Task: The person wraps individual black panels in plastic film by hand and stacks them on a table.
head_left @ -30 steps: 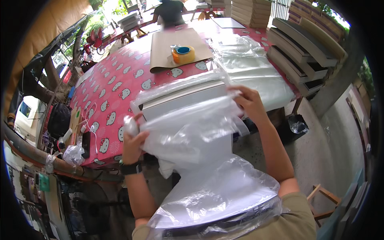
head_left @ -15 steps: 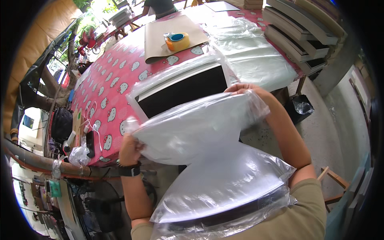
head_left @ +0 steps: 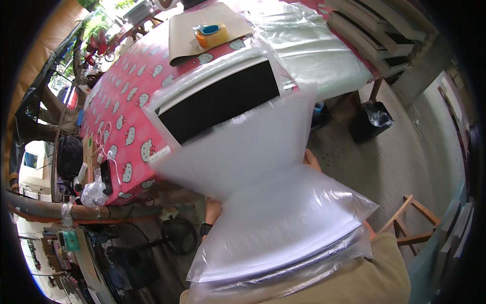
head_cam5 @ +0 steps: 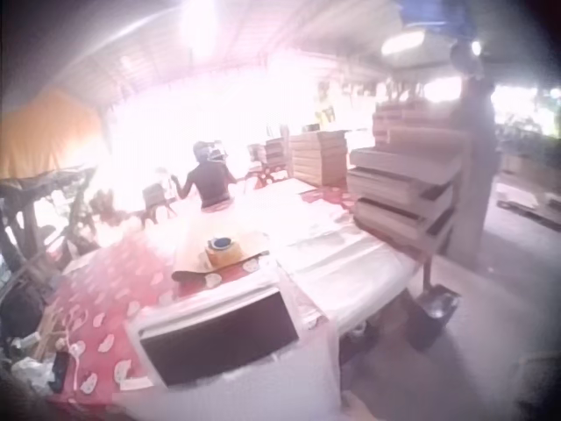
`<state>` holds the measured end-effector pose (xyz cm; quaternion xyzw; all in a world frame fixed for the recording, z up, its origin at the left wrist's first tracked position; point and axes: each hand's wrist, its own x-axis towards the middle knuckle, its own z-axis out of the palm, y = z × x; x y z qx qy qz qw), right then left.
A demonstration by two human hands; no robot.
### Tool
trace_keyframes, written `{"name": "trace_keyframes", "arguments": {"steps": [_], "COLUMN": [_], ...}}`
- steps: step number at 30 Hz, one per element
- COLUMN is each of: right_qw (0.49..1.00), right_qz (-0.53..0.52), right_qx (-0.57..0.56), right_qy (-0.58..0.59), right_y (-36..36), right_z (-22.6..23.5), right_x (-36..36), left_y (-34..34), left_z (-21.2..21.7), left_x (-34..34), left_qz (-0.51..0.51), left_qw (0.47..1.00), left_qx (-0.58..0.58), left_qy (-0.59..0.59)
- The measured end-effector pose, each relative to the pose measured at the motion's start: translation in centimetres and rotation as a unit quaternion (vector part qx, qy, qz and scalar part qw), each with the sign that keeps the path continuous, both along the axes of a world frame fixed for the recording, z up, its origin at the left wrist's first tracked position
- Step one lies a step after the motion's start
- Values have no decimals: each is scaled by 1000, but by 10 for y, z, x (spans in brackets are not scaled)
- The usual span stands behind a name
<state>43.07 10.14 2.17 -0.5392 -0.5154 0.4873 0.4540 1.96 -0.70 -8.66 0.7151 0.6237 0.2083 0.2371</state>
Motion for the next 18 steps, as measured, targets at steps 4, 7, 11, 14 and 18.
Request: {"name": "trace_keyframes", "arguments": {"steps": [4,7,11,14,18], "right_qw": [975,918,960,956,770], "right_qz": [-131,-250,-63,221,602], "right_qx": [155,230,226,113,-1], "right_qy": [-91,-205,-150,154,210], "right_y": [-13,12,56,57,49], "right_z": [-7,-39,114,242,284], "right_x": [-19,-16,11,-11,-62], "left_y": [-1,5,5,16,24], "left_z": [76,139,171,161,124], "left_x": [34,31,26,39,64], "left_qz": [184,200,241,230,199], "left_qw": [919,911,906,929,965], "left_qx": [-239,-241,-192,-146,-92], "left_qy": [-252,-268,-289,-251,-143]}}
